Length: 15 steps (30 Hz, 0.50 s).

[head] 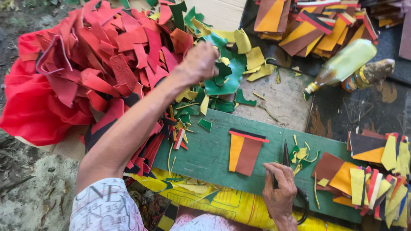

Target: The person cuts and stacks small pieces of colored leather on a green workbench using shears. They repeatedly trim green leather pieces, align them with other colored pieces, and place the finished stacks aside.

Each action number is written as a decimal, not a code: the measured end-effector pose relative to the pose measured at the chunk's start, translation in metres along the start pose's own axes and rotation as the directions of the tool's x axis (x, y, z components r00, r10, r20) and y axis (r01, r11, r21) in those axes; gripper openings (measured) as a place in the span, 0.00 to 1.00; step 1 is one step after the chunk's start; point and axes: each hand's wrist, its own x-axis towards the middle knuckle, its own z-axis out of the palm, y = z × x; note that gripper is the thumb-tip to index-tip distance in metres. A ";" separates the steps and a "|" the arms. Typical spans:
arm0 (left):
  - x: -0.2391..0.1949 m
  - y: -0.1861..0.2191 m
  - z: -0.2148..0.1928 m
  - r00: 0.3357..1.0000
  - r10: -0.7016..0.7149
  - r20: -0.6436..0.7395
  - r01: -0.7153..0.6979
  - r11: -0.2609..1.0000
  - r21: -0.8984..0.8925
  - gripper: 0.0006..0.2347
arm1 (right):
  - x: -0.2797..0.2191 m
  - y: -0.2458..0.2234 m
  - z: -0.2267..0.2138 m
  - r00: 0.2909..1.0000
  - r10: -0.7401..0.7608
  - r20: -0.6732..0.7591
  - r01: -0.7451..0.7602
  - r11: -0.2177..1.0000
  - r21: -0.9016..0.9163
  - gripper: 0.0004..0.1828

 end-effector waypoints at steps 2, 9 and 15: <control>-0.011 0.009 0.008 0.998 0.046 -0.048 -0.042 0.995 0.085 0.07 | 0.001 0.002 0.004 1.000 -0.020 0.013 0.020 1.000 -0.011 0.11; 0.034 -0.019 -0.018 0.926 -0.208 0.315 0.301 0.911 -0.281 0.10 | -0.004 0.014 0.009 0.996 -0.072 0.045 0.074 0.996 -0.048 0.13; 0.037 -0.016 0.009 0.919 -0.058 -0.389 0.080 0.996 0.041 0.05 | -0.005 0.019 0.013 0.995 -0.094 0.033 0.096 0.993 -0.061 0.15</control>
